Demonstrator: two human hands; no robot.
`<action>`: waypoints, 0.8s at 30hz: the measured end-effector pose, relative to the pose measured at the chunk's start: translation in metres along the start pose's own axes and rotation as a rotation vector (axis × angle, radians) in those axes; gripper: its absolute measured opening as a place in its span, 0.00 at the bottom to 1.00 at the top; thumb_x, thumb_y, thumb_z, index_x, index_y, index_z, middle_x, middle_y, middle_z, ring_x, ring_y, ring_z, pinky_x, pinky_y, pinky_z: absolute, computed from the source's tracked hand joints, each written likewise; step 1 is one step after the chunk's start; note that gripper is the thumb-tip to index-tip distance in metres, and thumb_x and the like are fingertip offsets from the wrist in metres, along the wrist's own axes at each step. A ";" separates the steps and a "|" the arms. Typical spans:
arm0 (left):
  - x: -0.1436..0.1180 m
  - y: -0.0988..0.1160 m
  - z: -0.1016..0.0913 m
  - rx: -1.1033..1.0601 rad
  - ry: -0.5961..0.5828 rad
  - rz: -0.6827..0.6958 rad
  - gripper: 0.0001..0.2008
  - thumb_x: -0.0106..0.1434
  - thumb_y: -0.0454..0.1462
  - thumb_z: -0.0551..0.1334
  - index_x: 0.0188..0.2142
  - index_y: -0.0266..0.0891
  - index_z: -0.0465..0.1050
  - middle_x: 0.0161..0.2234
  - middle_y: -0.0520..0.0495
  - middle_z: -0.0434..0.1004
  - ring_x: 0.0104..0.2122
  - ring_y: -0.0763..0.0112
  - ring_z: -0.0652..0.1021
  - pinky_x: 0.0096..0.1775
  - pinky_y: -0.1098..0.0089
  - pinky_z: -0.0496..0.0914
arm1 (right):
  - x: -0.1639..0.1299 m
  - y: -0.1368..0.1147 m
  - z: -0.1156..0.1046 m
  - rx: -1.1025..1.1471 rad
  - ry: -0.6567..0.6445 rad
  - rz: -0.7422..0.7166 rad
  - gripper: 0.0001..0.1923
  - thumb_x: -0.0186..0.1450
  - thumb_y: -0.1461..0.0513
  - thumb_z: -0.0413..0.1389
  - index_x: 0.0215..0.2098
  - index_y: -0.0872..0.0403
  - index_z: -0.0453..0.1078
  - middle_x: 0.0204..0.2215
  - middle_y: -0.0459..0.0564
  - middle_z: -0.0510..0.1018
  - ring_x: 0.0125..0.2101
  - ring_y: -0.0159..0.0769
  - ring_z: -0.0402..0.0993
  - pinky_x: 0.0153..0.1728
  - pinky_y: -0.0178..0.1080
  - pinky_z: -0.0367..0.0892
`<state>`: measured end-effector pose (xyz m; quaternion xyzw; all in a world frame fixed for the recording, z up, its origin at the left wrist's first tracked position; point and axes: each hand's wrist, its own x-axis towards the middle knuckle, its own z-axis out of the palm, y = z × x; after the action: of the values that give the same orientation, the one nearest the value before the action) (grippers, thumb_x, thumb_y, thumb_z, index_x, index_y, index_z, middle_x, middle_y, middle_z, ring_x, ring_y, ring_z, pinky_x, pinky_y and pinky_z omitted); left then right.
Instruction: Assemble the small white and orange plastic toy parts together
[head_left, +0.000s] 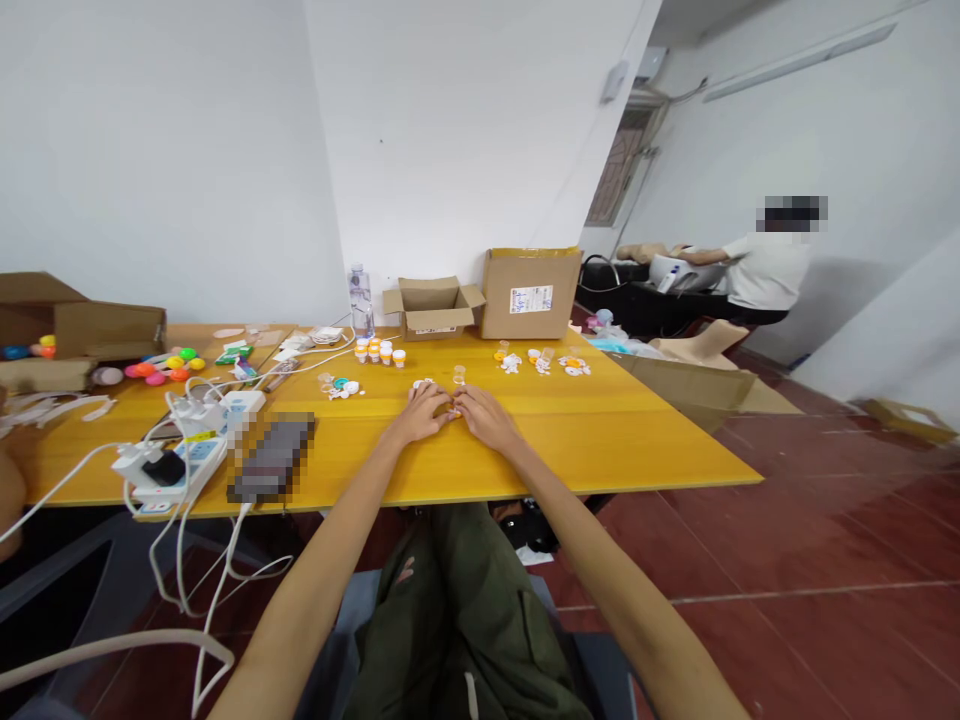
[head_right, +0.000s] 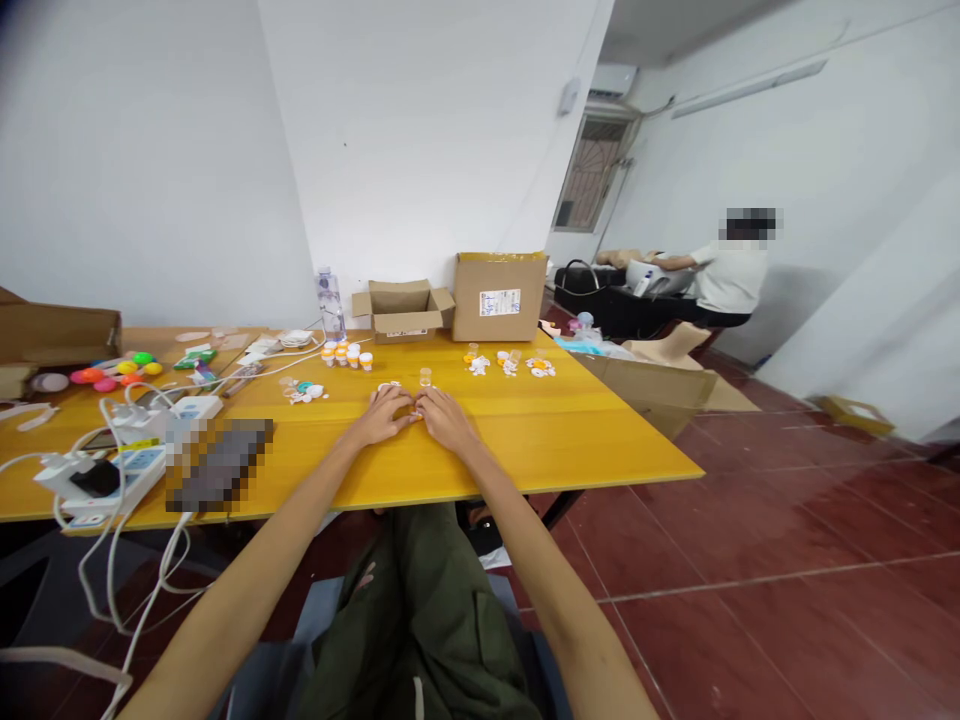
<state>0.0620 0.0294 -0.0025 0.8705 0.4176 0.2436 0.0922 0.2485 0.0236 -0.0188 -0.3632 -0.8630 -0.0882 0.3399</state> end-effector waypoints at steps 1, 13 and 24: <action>0.000 0.000 0.000 -0.002 0.004 0.005 0.14 0.67 0.47 0.57 0.48 0.50 0.75 0.48 0.47 0.72 0.51 0.57 0.66 0.55 0.54 0.60 | 0.000 0.000 0.000 0.002 -0.002 0.000 0.09 0.69 0.67 0.49 0.37 0.50 0.71 0.41 0.53 0.76 0.42 0.40 0.73 0.45 0.44 0.70; 0.001 0.004 -0.003 0.015 -0.009 0.005 0.13 0.66 0.46 0.58 0.47 0.49 0.76 0.47 0.46 0.71 0.51 0.57 0.66 0.55 0.55 0.60 | 0.003 -0.002 0.000 0.015 -0.016 0.000 0.09 0.68 0.69 0.49 0.35 0.51 0.69 0.40 0.53 0.76 0.42 0.40 0.72 0.45 0.42 0.68; 0.000 0.003 -0.003 0.026 0.009 0.024 0.12 0.67 0.45 0.58 0.46 0.48 0.76 0.48 0.47 0.71 0.51 0.58 0.67 0.54 0.56 0.61 | 0.003 0.001 0.004 0.078 0.012 -0.013 0.09 0.68 0.68 0.49 0.33 0.51 0.67 0.38 0.52 0.76 0.40 0.39 0.71 0.44 0.41 0.68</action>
<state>0.0632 0.0275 0.0010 0.8756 0.4106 0.2431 0.0759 0.2459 0.0279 -0.0204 -0.3435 -0.8660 -0.0590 0.3585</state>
